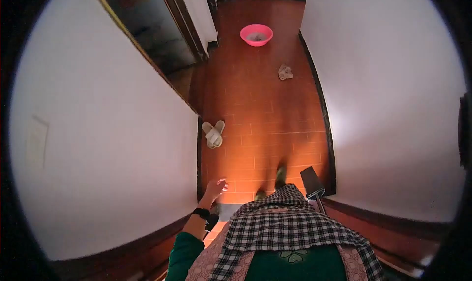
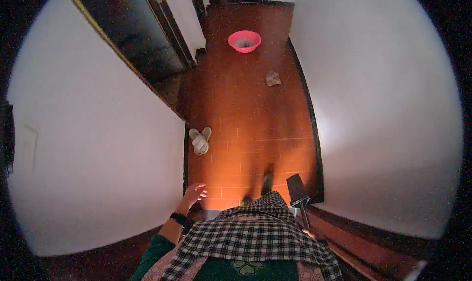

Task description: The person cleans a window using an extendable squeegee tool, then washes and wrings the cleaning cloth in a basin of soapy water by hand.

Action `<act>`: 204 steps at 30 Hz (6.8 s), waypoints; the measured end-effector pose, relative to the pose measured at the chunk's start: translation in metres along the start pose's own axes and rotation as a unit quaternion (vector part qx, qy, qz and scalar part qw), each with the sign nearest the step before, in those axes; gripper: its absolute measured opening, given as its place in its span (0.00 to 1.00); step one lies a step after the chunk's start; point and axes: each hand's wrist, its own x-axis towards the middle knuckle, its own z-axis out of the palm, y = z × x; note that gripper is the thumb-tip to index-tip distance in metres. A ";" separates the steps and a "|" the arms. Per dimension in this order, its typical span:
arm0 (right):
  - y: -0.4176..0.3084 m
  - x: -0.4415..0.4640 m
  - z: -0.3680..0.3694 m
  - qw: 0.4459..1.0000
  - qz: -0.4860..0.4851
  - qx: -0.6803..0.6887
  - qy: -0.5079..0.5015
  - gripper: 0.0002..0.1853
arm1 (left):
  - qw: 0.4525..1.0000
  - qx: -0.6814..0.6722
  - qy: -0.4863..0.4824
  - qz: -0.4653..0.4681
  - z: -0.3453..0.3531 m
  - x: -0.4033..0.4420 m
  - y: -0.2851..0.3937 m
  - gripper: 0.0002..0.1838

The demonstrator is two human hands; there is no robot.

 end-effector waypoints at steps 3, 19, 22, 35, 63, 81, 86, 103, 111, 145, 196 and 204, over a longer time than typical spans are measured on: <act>-0.047 0.042 -0.025 1.000 0.002 0.006 0.006 0.15 | 0.999 0.038 0.023 0.012 -0.003 0.051 0.010 0.16; -0.495 0.195 -0.148 0.997 -0.010 0.057 0.055 0.17 | 0.997 -0.042 -0.029 0.066 0.023 0.240 0.021 0.19; -0.518 0.226 -0.145 0.998 -0.041 0.024 0.027 0.16 | 0.992 -0.053 -0.030 -0.109 0.015 0.278 0.145 0.21; -0.693 0.381 -0.112 0.990 -0.082 -0.072 0.084 0.11 | 0.963 -0.110 0.124 -0.212 -0.103 0.449 0.255 0.19; -1.096 0.791 -0.390 0.698 0.053 -0.679 0.222 0.11 | 0.908 -0.232 -0.136 -0.321 -0.084 0.810 0.574 0.16; -1.092 0.814 -0.314 0.696 -0.328 -0.457 0.447 0.11 | 0.957 0.190 -0.131 -0.174 -0.062 0.970 0.615 0.16; -0.900 0.873 -0.206 0.890 -0.187 -0.172 0.379 0.12 | 0.873 0.385 -0.283 -0.102 0.033 0.977 0.623 0.15; -0.692 1.069 -0.153 0.915 0.145 0.071 0.368 0.37 | 0.846 0.464 -0.261 0.006 0.073 0.954 0.520 0.07; -0.734 1.066 -0.097 0.810 0.139 -0.457 0.340 0.38 | 0.842 0.473 -0.255 0.054 0.056 0.948 0.504 0.08; -0.865 0.594 -0.031 0.740 -0.170 0.437 0.483 0.12 | 0.865 0.208 -0.454 0.048 0.052 1.010 0.753 0.13; -1.201 1.175 -0.040 0.963 -0.001 -0.176 0.205 0.43 | 0.943 0.172 -0.154 -0.242 -0.129 1.474 0.787 0.33; -1.199 1.362 -0.031 0.942 -0.027 -0.090 0.321 0.46 | 0.927 0.074 -0.135 -0.341 -0.137 1.593 0.702 0.40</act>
